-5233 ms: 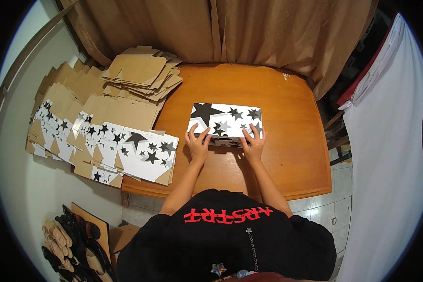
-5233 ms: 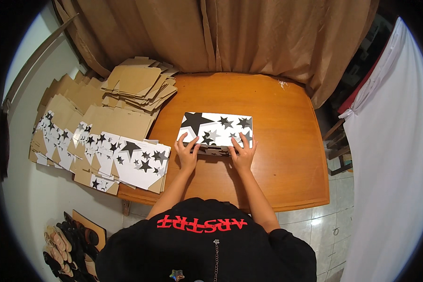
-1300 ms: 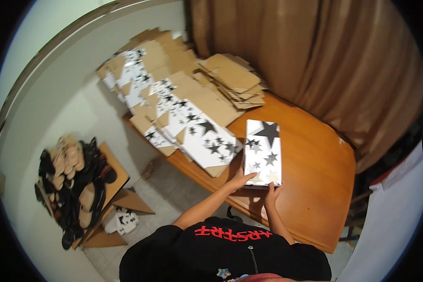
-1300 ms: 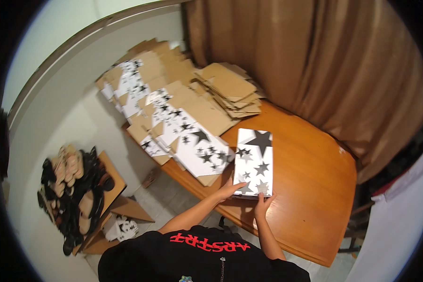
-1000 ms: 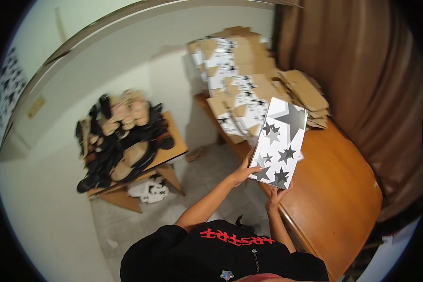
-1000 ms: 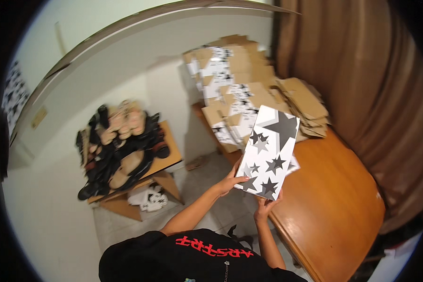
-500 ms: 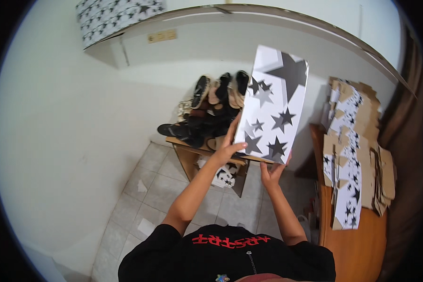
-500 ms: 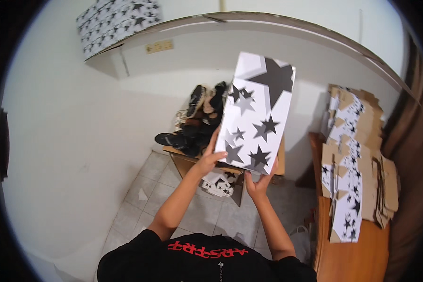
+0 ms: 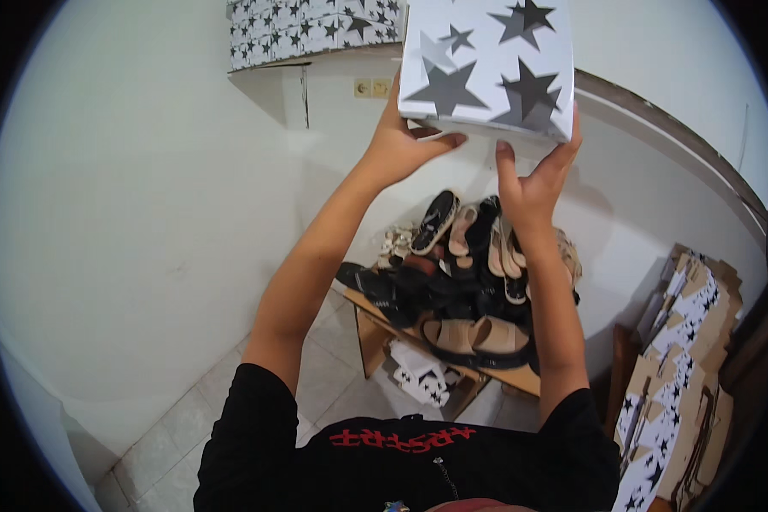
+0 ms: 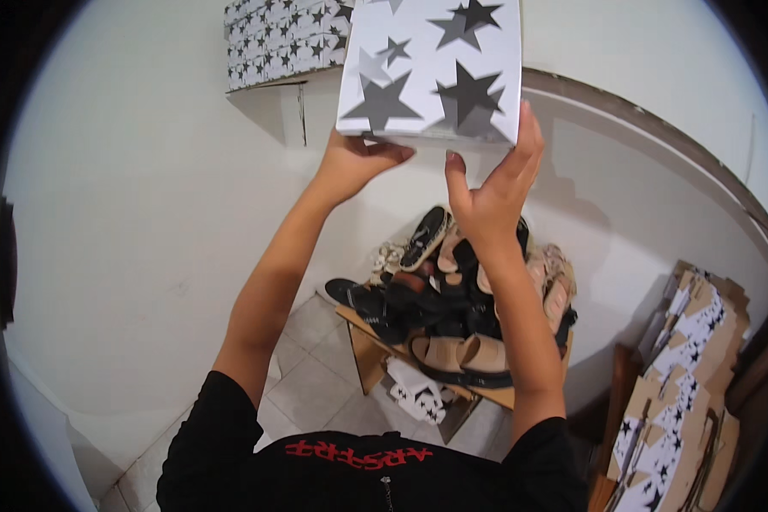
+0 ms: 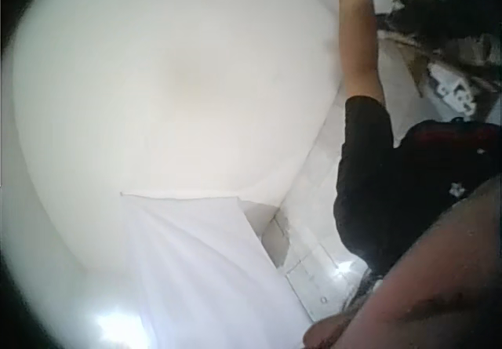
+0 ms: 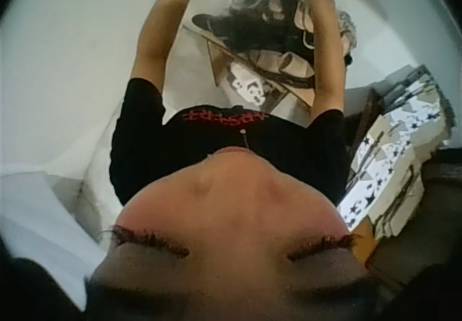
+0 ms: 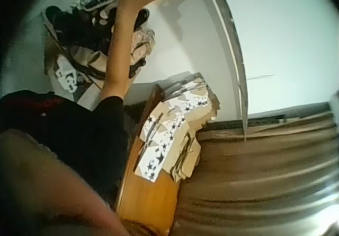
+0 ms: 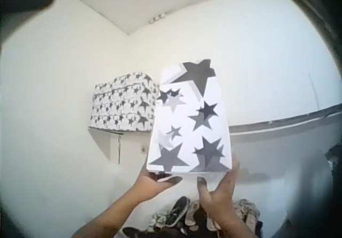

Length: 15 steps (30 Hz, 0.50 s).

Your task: Fold cardboard templates into shoe boxes and place them on a shelf.

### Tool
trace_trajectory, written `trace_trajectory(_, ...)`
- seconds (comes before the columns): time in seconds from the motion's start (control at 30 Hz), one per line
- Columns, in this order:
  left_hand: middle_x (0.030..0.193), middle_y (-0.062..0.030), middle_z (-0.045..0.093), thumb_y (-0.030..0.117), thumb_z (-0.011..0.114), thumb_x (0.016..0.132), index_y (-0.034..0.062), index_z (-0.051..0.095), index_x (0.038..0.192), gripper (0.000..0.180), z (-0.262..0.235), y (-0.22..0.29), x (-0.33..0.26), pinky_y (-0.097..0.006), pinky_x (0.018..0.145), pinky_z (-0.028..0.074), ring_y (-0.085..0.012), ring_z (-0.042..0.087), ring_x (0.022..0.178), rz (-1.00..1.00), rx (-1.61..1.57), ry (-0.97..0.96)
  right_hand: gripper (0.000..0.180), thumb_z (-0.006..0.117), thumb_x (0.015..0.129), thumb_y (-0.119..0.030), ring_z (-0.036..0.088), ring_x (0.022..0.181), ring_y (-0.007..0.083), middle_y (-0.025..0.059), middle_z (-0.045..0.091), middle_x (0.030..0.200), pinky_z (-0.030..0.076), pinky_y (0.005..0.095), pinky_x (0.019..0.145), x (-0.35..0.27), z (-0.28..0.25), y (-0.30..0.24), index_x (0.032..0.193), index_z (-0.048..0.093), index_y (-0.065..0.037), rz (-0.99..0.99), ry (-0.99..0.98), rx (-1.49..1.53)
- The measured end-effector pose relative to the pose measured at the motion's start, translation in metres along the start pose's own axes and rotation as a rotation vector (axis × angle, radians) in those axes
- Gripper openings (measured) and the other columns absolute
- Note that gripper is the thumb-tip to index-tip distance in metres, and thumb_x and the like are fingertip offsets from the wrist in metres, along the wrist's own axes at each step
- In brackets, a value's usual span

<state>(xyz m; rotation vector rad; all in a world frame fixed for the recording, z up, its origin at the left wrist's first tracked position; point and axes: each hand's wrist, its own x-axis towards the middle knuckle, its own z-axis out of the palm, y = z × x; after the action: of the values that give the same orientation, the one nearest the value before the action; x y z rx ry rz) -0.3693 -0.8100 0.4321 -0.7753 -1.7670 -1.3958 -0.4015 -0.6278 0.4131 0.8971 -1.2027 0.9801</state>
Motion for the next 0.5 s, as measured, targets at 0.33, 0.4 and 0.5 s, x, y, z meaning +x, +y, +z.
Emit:
trace_trajectory(0.33,0.098,-0.0087,0.061,0.019,0.070,0.079,0.0000,0.047,0.116,0.048,-0.090,-0.050,0.100,-0.026,0.080,0.048,-0.0150,0.058,0.091,0.189,0.066,0.204,0.070,0.060,0.075,-0.016,0.039,0.114,0.0381,0.0226,0.038,0.125,0.030,0.0475,0.098,0.079,0.122,0.075,0.134,0.026,0.000,-0.279,-0.113,0.126)
trace_trajectory(0.4,0.102,-0.0091,0.059,0.021,0.068,0.080,0.0005,0.046,0.118,0.048,-0.106,-0.069,0.114,-0.027,0.082,0.047,-0.0150,0.057,0.092,0.188,0.110,0.215,0.071,0.055,0.076,-0.008,0.037,0.114,0.0411,0.0275,0.037,0.124,0.029,0.0436,0.099,0.083,0.141,0.078,0.134,0.018,0.009,-0.287,-0.212,0.089)
trace_trajectory(0.5,0.108,-0.0091,0.057,0.023,0.065,0.084,0.0008,0.045,0.121,0.047,-0.137,-0.099,0.138,-0.028,0.085,0.046,-0.0146,0.055,0.095,0.173,0.156,0.202,0.071,0.055,0.076,-0.009,0.040,0.113,0.0408,0.0284,0.039,0.121,0.030,0.0432,0.099,0.085,0.182,0.097,0.135,0.018,0.007,-0.246,-0.228,0.109)
